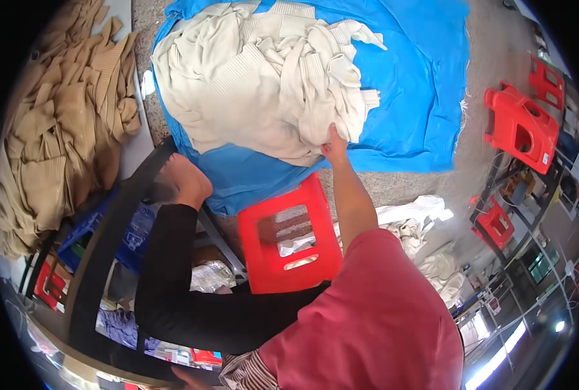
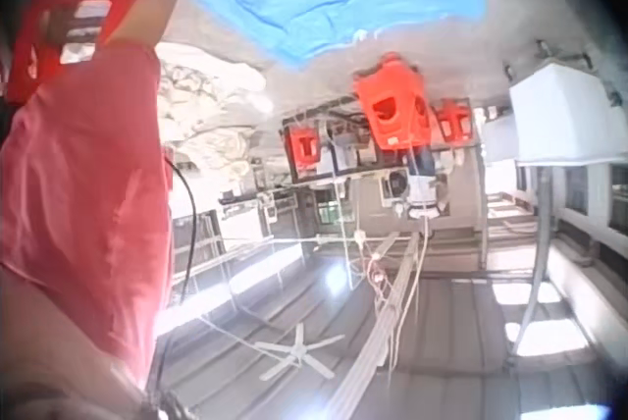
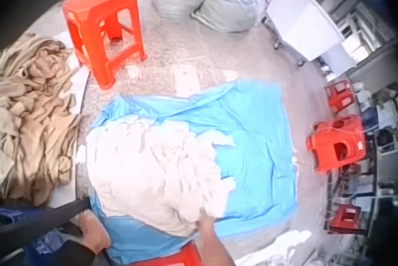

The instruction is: Applying glue to the edges of knit sweaters on a production table.

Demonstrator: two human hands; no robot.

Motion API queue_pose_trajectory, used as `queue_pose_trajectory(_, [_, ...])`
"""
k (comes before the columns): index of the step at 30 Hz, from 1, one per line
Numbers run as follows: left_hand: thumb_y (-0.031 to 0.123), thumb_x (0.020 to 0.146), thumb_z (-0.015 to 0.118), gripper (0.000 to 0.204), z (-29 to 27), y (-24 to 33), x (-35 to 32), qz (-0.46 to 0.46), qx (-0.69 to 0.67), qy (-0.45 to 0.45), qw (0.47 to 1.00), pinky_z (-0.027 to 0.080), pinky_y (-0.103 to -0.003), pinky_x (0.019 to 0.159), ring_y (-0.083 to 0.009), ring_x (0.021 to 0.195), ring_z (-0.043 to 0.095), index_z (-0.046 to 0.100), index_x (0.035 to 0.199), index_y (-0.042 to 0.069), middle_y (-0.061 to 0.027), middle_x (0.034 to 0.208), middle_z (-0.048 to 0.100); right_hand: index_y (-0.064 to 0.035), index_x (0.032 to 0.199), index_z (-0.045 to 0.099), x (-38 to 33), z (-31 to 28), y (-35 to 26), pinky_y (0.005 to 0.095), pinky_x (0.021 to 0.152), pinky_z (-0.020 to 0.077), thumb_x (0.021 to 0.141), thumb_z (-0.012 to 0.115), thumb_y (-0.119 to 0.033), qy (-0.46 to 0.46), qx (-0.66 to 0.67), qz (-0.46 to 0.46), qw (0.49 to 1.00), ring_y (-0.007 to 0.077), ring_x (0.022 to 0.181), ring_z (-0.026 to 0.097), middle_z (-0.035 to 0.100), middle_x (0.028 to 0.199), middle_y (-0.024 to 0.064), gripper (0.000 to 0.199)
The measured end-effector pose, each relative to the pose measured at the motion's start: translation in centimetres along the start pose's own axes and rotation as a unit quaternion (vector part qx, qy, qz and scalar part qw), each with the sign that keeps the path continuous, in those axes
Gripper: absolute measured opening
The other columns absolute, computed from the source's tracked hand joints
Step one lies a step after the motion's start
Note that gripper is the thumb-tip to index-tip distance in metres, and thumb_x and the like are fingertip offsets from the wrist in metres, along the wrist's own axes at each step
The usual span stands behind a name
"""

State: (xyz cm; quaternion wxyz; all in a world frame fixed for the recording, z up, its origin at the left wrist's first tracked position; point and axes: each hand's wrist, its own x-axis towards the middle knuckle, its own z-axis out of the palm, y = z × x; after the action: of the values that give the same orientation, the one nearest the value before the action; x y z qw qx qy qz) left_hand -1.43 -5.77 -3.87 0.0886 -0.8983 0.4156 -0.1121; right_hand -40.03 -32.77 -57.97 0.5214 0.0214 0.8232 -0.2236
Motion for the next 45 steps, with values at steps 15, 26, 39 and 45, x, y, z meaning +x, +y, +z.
queue_pose_trajectory(15, [0.007,0.089,0.059,0.037,20.6,16.7,8.2,0.04,-0.084,-0.068,0.993,0.04,-0.043,0.095,-0.0308,0.115,0.048,0.045,0.123,0.001,-0.0173,0.124,0.048,0.0116,0.113,0.06,-6.2,7.0,3.5,0.0401,0.087,0.0482,0.083,0.064,-0.037,0.154,-0.059,-0.24,0.957,0.0326,0.101,0.063,0.066,0.112,0.0198,0.057])
queue_pose_trajectory(26, [0.004,0.091,0.052,0.018,38.4,18.7,12.2,0.004,0.012,-0.125,0.992,0.044,-0.039,0.086,-0.0258,0.102,0.056,0.053,0.109,0.002,-0.0147,0.109,0.057,-0.003,0.14,0.03,-2.3,9.0,7.9,0.0585,0.086,0.0505,0.072,0.083,-0.033,0.007,0.084,-0.012,0.996,0.037,0.114,0.053,0.05,0.13,0.018,0.091])
queue_pose_trajectory(39, [0.001,0.093,0.043,0.021,43.7,18.1,10.5,0.036,0.04,-0.182,0.982,0.049,-0.034,0.076,-0.0216,0.086,0.064,0.063,0.09,0.006,-0.011,0.091,0.066,-0.0119,0.131,0.05,-6.8,8.7,7.1,0.0514,0.084,0.0462,0.078,0.066,-0.061,0.003,-0.169,0.273,0.947,0.0347,0.111,0.052,0.055,0.127,0.0097,0.074])
queue_pose_trajectory(45, [0.006,0.091,0.043,0.022,41.6,20.3,11.3,0.072,0.142,-0.122,0.98,0.048,-0.033,0.077,-0.0206,0.089,0.064,0.062,0.085,0.013,-0.0057,0.089,0.065,-0.0155,0.128,0.052,-3.6,9.5,8.4,0.0477,0.078,0.0478,0.08,0.069,-0.048,-0.072,0.089,0.09,0.989,0.0322,0.105,0.057,0.058,0.122,0.0094,0.06])
